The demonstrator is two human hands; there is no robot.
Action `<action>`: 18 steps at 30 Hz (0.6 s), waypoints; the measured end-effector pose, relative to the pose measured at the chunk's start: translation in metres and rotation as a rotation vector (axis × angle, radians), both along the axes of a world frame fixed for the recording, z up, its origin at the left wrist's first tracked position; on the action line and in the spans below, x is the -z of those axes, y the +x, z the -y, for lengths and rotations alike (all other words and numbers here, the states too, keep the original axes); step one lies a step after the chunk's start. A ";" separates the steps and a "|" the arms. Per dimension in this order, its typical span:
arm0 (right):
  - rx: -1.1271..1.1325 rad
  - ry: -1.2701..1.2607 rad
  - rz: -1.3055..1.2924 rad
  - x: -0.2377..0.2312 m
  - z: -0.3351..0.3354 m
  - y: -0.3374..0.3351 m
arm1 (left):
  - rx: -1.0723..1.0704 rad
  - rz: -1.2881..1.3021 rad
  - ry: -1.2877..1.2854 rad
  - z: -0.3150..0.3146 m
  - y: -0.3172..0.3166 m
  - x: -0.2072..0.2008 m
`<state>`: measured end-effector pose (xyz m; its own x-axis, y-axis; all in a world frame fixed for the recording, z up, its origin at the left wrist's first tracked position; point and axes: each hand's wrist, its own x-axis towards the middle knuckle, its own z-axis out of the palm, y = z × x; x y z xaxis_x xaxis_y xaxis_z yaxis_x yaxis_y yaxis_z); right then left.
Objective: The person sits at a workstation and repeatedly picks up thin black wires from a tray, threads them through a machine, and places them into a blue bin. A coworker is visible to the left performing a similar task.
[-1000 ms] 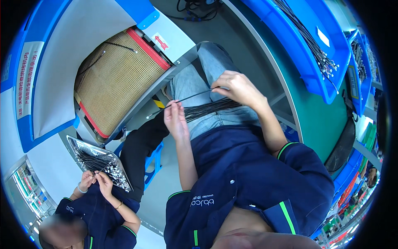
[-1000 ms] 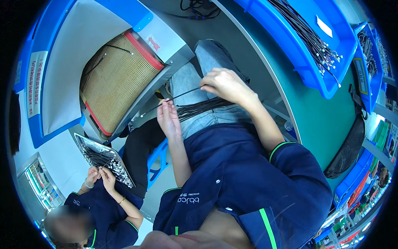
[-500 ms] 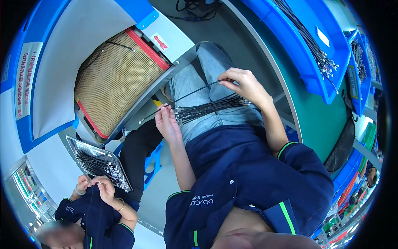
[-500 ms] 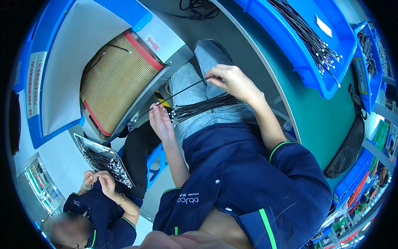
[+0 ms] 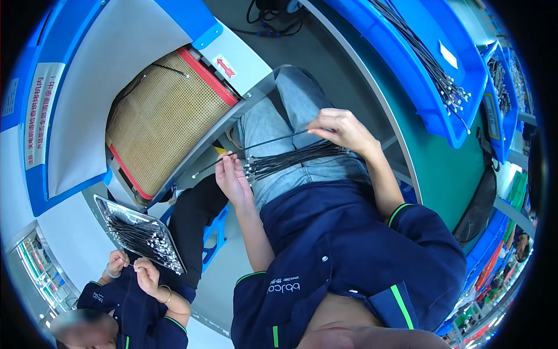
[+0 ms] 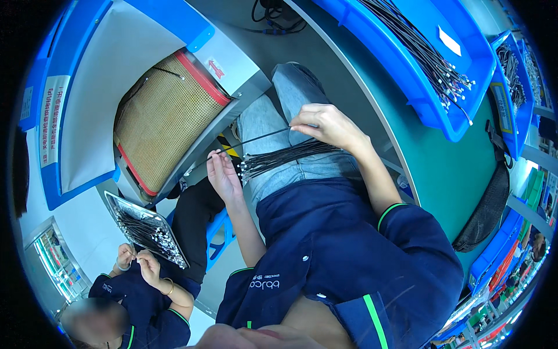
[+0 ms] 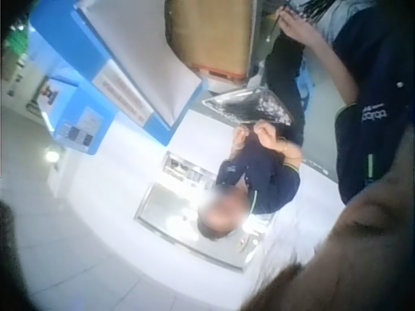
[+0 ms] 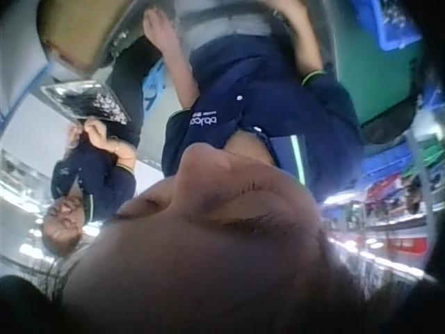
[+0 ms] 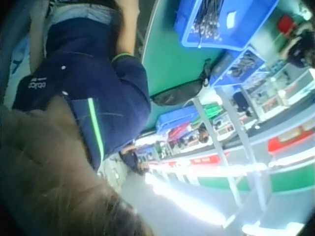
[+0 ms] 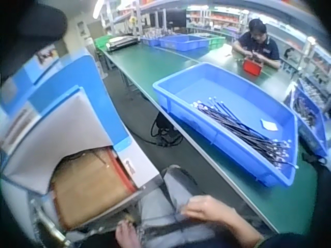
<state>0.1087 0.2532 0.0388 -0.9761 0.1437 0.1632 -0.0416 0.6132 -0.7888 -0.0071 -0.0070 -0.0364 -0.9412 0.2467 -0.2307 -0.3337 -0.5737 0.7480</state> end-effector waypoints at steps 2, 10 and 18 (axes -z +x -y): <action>-0.019 0.025 -0.018 0.000 -0.002 0.002 | 0.012 -0.010 0.006 0.000 0.000 0.000; -0.020 0.009 -0.064 -0.001 -0.001 0.004 | 0.012 0.014 -0.003 -0.001 0.000 -0.003; -0.032 0.023 -0.062 -0.001 -0.001 0.004 | 0.019 0.013 0.001 0.000 0.000 0.001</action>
<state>0.1127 0.2542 0.0401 -0.9681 0.1078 0.2260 -0.1096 0.6289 -0.7697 -0.0071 -0.0066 -0.0374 -0.9331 0.2652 -0.2428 -0.3547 -0.5680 0.7427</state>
